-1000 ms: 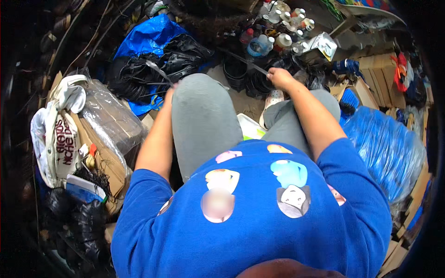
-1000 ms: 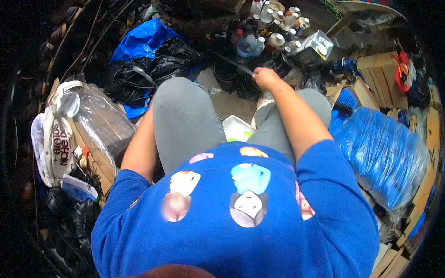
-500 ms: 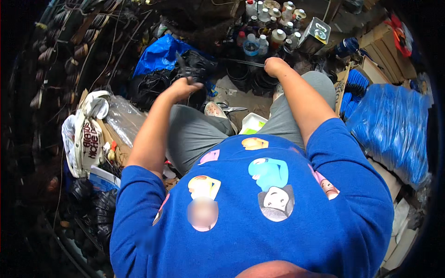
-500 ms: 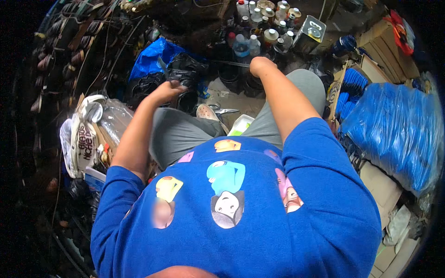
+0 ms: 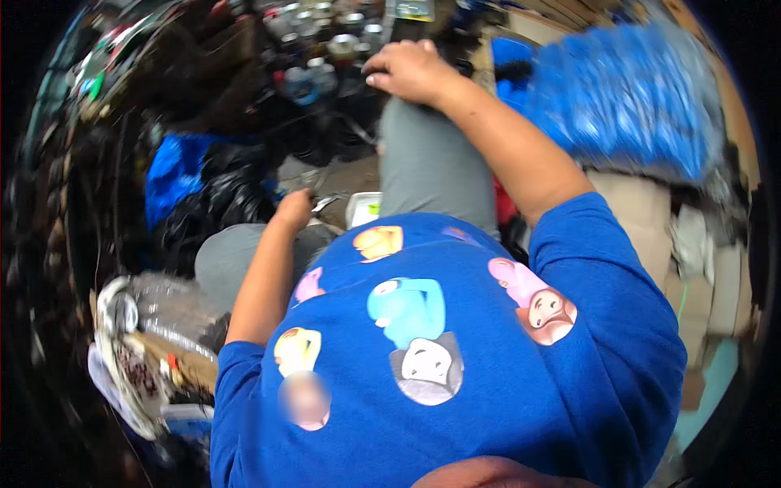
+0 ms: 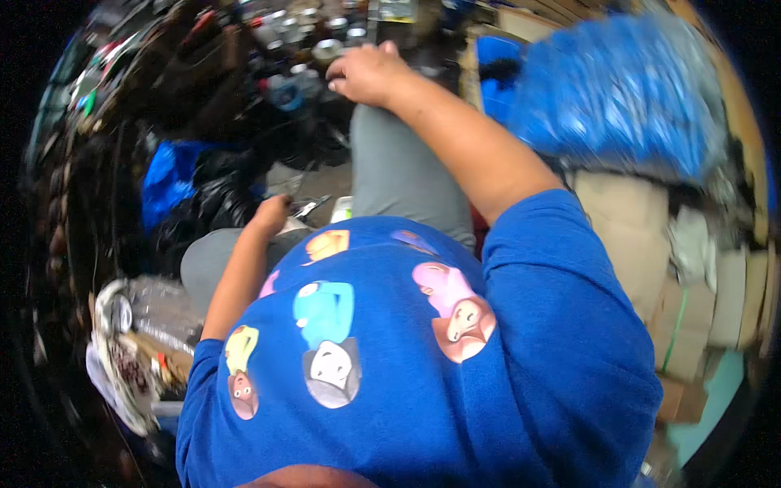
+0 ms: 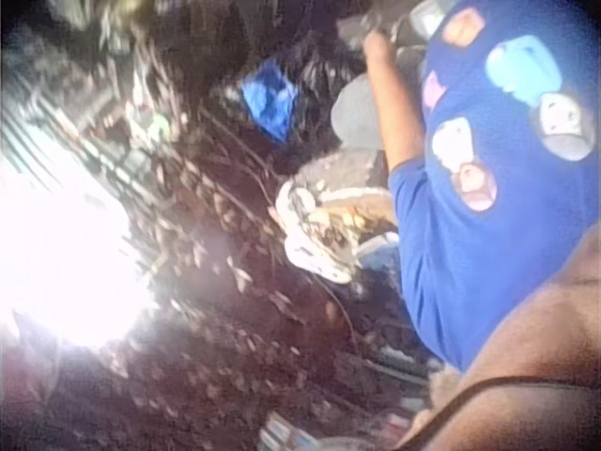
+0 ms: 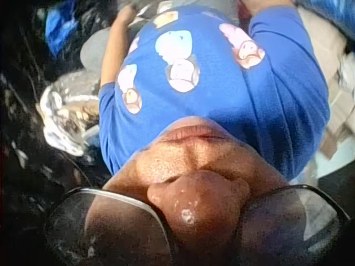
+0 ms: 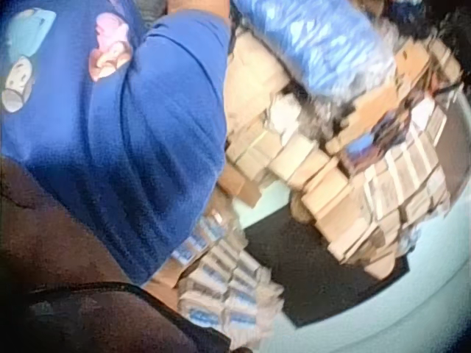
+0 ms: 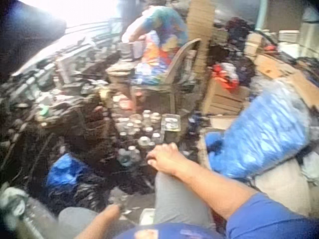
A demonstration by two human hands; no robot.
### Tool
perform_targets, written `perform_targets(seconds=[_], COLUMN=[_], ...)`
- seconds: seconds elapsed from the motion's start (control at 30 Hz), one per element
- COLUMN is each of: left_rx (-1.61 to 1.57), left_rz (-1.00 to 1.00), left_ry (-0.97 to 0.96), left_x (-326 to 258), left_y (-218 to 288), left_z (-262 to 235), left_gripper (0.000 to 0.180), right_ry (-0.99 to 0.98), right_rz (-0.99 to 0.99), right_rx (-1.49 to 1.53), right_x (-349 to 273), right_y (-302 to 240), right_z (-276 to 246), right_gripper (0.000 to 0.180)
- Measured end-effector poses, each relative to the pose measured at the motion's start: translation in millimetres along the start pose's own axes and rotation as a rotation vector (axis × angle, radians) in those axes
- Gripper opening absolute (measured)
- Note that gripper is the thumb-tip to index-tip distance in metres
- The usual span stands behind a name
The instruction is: The person is threading shoelaces into new black shoes.
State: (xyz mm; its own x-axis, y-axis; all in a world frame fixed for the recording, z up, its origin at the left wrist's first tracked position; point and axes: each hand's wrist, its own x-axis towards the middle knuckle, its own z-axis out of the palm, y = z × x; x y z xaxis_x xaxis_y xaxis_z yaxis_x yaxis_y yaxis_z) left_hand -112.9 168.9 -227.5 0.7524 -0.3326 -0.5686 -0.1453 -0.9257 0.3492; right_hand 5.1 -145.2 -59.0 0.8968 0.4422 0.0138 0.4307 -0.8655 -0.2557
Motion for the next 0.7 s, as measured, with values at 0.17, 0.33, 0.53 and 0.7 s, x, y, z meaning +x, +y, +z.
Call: perform_targets(seconds=[0.17,0.33,0.53,0.7], left_rx=[0.217,0.339,0.416,0.496], left_rz=[-0.014,0.018,-0.068,0.011], left_ry=[-0.144,-0.231,-0.240,-0.215], left_x=[31,43,48,58], left_y=[8,19,18,10], left_z=[-12,-12,-6,-5], left_gripper=[0.028,0.032,0.034,0.033], right_ry=[0.092,0.122,-0.145,-0.224], right_rz=[0.384,0.887,1.207,1.219], right_rx=[-0.158,0.052,0.118,0.194], right_x=[-148,-313,-420,-481], right_y=[76,82,80,70], right_z=[-92,-101,-77,-59], right_gripper=[0.029,0.029,0.027,0.025])
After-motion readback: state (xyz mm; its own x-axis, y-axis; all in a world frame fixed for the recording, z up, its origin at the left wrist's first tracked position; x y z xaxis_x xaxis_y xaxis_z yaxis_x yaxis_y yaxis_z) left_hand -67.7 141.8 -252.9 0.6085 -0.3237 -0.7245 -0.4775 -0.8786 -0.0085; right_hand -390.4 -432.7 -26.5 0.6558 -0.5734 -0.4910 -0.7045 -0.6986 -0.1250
